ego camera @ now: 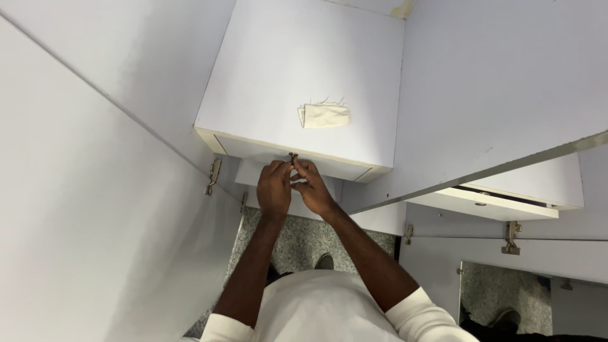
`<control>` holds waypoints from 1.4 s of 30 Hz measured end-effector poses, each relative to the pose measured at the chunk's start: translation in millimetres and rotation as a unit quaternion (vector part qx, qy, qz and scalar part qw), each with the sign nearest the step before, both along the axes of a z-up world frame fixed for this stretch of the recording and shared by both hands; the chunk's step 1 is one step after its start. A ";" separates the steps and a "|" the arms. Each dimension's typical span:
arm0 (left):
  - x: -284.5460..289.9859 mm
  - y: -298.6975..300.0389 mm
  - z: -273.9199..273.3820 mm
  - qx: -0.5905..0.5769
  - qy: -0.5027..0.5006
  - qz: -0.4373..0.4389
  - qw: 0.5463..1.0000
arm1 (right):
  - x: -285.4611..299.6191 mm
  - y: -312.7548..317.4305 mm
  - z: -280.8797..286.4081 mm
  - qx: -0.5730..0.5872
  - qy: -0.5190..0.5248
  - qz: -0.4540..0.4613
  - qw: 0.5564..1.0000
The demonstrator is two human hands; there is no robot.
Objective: The person cleans the interior and exterior surfaces of white wall-mounted cabinets using a white cloth. They wipe the inside of a drawer, the top of the cabinet, and the front face, then open and wipe the inside of the cabinet door.
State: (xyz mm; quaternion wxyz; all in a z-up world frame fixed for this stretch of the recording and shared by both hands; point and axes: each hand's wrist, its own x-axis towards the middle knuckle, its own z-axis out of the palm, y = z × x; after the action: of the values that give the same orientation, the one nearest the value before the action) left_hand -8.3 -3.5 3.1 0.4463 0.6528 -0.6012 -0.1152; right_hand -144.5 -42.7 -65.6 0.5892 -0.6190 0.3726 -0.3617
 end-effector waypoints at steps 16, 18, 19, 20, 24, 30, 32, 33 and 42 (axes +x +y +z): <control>6.4 -1.3 -12.3 0.094 0.101 -0.010 0.990 | 24.2 -3.7 52.8 0.099 0.090 -0.162 0.978; 6.3 -2.0 -15.9 0.105 0.113 0.002 0.988 | 30.8 -0.9 70.9 0.103 0.138 -0.176 0.969; 6.8 -2.3 -13.5 0.104 0.114 0.003 0.988 | 31.0 -3.0 65.5 0.103 0.138 -0.175 0.969; 7.0 -1.2 -11.6 0.108 0.114 0.001 0.988 | 30.9 -3.6 59.5 0.108 0.125 -0.175 0.971; 9.2 2.5 -2.7 0.118 0.118 0.008 0.986 | 29.7 -4.1 48.2 0.155 0.077 -0.156 0.972; 9.0 1.2 -3.5 0.090 0.126 0.009 0.988 | 28.6 -5.3 40.5 0.248 -0.045 -0.159 0.955; 9.0 1.3 -2.5 0.100 0.119 0.010 0.988 | 27.2 -5.3 36.9 0.260 -0.063 -0.163 0.950; 8.3 1.0 -2.4 0.110 0.112 0.011 0.988 | 25.7 -5.6 34.9 0.273 -0.081 -0.168 0.944; 0.7 1.0 4.8 0.110 0.162 0.016 0.981 | 28.0 13.4 38.9 0.196 -0.025 -0.280 0.940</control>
State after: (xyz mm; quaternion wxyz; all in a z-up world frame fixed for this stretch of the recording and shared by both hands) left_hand -7.6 -2.5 7.9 0.4649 0.6798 -0.4946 -0.2776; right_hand -116.4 -29.3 -26.7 0.5829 -0.3530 0.5794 -0.4470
